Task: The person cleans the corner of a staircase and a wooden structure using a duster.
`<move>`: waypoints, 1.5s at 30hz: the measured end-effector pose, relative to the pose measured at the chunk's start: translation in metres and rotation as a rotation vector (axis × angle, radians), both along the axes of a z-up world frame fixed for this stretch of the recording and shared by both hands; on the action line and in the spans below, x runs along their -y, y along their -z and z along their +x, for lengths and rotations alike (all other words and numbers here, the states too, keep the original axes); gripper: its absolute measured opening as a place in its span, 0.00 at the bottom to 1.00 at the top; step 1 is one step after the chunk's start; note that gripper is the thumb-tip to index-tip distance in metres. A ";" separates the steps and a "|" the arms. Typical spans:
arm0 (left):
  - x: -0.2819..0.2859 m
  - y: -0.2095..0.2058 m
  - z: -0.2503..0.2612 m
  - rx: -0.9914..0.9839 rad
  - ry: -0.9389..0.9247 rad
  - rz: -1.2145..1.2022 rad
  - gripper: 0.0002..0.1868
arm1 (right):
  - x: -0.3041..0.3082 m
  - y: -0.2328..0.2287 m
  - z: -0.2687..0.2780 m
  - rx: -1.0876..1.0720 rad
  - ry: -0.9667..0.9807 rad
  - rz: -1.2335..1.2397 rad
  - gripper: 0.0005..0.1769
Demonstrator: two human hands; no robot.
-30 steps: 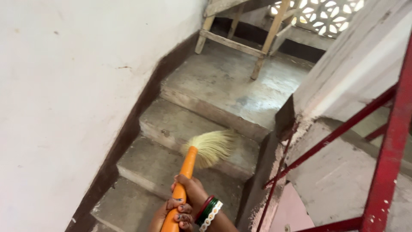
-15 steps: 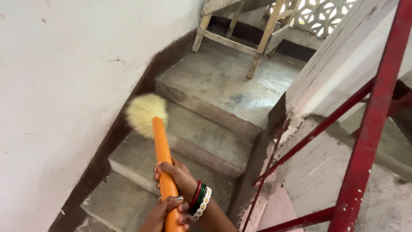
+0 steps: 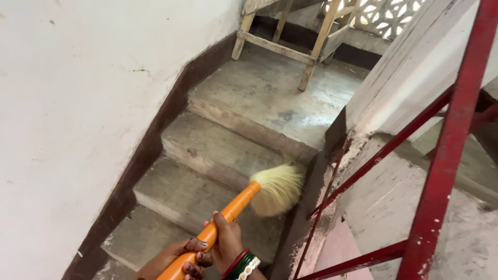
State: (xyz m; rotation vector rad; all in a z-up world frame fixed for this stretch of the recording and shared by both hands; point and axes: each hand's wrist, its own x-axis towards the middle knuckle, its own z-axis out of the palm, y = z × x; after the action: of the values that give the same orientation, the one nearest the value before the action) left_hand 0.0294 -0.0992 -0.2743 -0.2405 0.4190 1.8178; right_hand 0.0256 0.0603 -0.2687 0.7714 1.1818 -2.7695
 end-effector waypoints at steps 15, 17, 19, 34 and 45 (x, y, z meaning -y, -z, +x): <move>0.038 -0.017 -0.042 -0.074 -0.648 0.093 0.08 | 0.093 -0.021 -0.137 -0.092 -0.809 0.524 0.18; 0.031 -0.046 -0.029 -0.081 -0.710 -0.047 0.07 | 0.089 -0.034 -0.130 -0.130 -0.812 0.422 0.17; 0.025 -0.066 -0.015 -0.155 -0.694 -0.115 0.09 | 0.084 -0.052 -0.113 -0.165 -0.814 0.320 0.15; 0.019 -0.047 0.025 0.006 -0.056 0.213 0.15 | 0.000 -0.038 -0.025 0.014 -0.114 -0.115 0.10; 0.067 0.015 0.004 0.076 -0.254 0.208 0.13 | 0.082 0.001 -0.082 0.099 -0.416 -0.128 0.10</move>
State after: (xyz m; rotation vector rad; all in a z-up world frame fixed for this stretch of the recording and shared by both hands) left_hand 0.0332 -0.1664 -0.2893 -0.2248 0.1481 2.0772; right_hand -0.0562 -0.0214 -0.2697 0.5661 1.0008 -2.4084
